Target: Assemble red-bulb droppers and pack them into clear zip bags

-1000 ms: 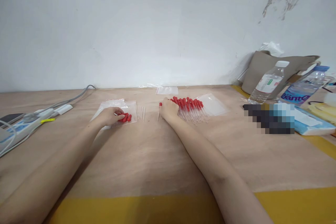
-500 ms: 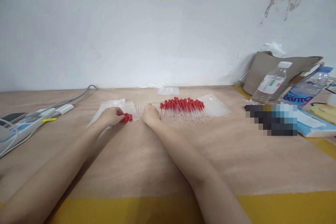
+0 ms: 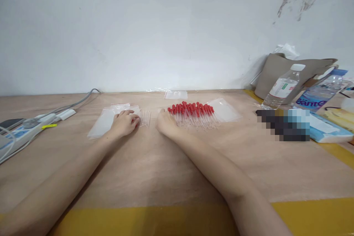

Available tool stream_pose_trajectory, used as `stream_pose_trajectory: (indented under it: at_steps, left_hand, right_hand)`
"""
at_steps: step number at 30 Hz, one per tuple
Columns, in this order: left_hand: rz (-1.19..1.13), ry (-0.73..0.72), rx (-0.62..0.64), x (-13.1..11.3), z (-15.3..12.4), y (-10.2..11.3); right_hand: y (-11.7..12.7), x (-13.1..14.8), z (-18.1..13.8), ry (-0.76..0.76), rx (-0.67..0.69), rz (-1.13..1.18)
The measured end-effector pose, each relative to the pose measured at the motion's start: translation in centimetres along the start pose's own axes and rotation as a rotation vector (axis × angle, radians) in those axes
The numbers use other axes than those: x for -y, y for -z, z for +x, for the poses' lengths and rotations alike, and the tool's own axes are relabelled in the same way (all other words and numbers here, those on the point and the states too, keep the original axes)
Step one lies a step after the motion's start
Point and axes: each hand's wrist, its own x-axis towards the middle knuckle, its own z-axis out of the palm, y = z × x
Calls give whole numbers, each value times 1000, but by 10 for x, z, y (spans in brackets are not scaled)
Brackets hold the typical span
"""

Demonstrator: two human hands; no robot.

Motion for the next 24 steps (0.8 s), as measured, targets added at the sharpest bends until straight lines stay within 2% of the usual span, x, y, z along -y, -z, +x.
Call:
stream_pose_trajectory:
  at_steps: [2, 5, 11, 14, 17, 20, 24]
  left_hand:
    - [-8, -29, 38, 0, 1, -5]
    - [-80, -85, 90, 0, 4, -12]
    - [-192, -188, 102, -10, 4, -17]
    - [-201, -128, 41, -9, 4, -11]
    - [-167, 21, -50, 1, 4, 1]
    - [-164, 72, 14, 9, 3, 9]
    - [-167, -4, 77, 6, -1, 9]
  right_hand:
    - [10, -17, -15, 69, -100, -17]
    - [16, -49, -36, 134, -163, -37]
    - [11, -99, -61, 189, -278, -14]
    - [8, -105, -63, 194, -297, -12]
    - [7, -103, -63, 212, -311, -16]
    - [5, -102, -63, 246, -337, 10]
    - [5, -103, -64, 268, -356, 61]
